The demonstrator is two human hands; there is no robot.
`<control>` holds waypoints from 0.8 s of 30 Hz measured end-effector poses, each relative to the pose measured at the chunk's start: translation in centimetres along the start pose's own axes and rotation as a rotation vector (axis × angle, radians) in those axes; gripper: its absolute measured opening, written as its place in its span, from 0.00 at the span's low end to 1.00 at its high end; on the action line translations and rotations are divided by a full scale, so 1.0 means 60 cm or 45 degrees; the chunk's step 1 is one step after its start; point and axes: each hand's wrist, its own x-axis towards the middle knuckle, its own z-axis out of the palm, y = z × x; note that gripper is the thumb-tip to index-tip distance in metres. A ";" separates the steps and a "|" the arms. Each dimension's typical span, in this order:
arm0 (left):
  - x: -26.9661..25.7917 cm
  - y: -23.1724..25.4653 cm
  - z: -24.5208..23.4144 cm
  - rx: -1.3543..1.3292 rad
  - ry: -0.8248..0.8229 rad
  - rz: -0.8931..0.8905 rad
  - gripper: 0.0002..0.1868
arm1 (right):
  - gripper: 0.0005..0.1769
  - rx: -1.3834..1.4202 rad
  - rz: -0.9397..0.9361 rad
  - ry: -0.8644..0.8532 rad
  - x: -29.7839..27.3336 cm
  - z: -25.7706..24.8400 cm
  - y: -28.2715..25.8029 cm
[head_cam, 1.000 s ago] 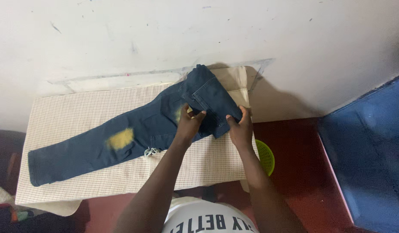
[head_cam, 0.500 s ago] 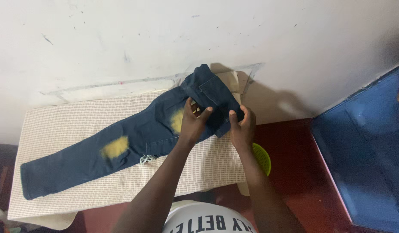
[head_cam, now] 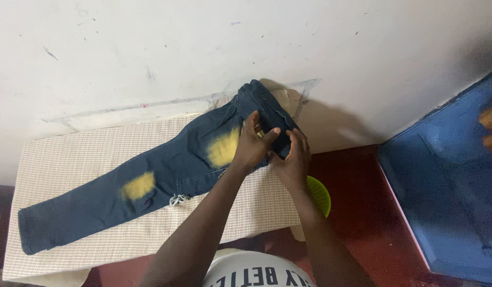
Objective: The person unfolds a pair of jeans on a table, smooths them out, folds them by hand, and places them onto a stack of clothes on the bed.
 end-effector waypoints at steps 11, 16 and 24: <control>-0.014 0.002 -0.010 -0.131 -0.089 -0.037 0.42 | 0.29 0.353 0.342 0.077 0.020 -0.006 0.033; -0.011 0.011 -0.008 -0.091 -0.063 -0.074 0.38 | 0.27 0.416 0.488 0.045 0.042 -0.023 0.039; 0.012 0.004 0.008 -0.001 -0.018 -0.054 0.38 | 0.31 1.370 0.625 0.335 0.072 -0.002 0.086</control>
